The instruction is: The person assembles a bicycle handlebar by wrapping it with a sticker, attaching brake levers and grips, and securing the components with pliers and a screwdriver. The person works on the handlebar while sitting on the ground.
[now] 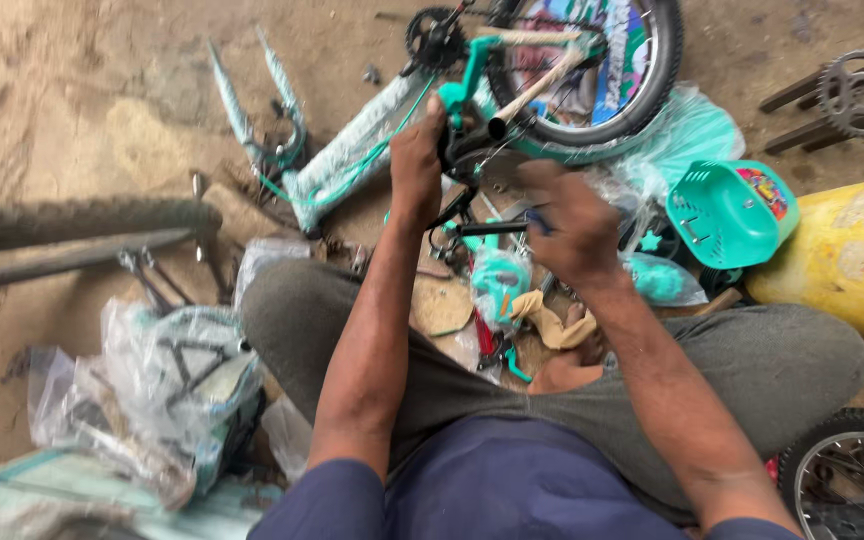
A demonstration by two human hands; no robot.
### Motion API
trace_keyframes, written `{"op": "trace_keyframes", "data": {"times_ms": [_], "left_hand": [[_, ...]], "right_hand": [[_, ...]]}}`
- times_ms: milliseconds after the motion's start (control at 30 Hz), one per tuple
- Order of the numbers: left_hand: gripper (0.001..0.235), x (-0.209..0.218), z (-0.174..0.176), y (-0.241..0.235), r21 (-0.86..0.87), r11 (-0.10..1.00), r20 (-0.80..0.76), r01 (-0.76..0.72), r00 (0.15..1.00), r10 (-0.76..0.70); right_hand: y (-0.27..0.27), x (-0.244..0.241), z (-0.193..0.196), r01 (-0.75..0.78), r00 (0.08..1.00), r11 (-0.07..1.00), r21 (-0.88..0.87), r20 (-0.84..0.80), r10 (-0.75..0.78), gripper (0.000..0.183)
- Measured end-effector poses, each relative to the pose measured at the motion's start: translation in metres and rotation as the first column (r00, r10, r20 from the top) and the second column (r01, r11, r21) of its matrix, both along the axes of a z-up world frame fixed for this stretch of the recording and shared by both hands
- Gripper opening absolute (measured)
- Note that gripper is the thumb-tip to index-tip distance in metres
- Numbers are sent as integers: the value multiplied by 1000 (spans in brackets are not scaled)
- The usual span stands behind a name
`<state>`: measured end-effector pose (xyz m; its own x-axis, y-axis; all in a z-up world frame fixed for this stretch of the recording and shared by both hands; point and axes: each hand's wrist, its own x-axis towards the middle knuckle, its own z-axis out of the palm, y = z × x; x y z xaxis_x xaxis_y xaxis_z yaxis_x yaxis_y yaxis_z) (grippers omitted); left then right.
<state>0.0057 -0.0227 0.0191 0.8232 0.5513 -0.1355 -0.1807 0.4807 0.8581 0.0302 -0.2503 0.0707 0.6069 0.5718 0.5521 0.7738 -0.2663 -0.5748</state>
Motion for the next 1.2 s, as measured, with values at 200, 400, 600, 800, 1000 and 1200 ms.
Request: {"op": "trace_keyframes", "data": {"times_ms": [200,400,600,800,1000,1200], "left_hand": [[51,4,-14,10,318,929,-61,-192,973,222],[40,5,-3,1,146,941,42,-305,952,303],[59,7,-7,-2,437,818,116,-376,925,363],[56,13,-3,2,762,617,-100,-197,906,412],[50,8,-3,-1,844,533,-145,-58,932,333],[50,10,6,7,838,542,-114,-63,951,287]], "right_hand": [[-17,25,-92,272,930,960,-59,-241,-279,48],[-74,57,-246,424,418,611,-669,-454,-787,43],[-84,56,-338,369,825,664,-650,-99,-557,50],[17,48,-370,97,742,560,-823,-315,-592,59],[11,57,-331,207,623,824,-528,-578,-527,38],[-30,135,-140,-210,512,970,-125,-859,0,51]]}}
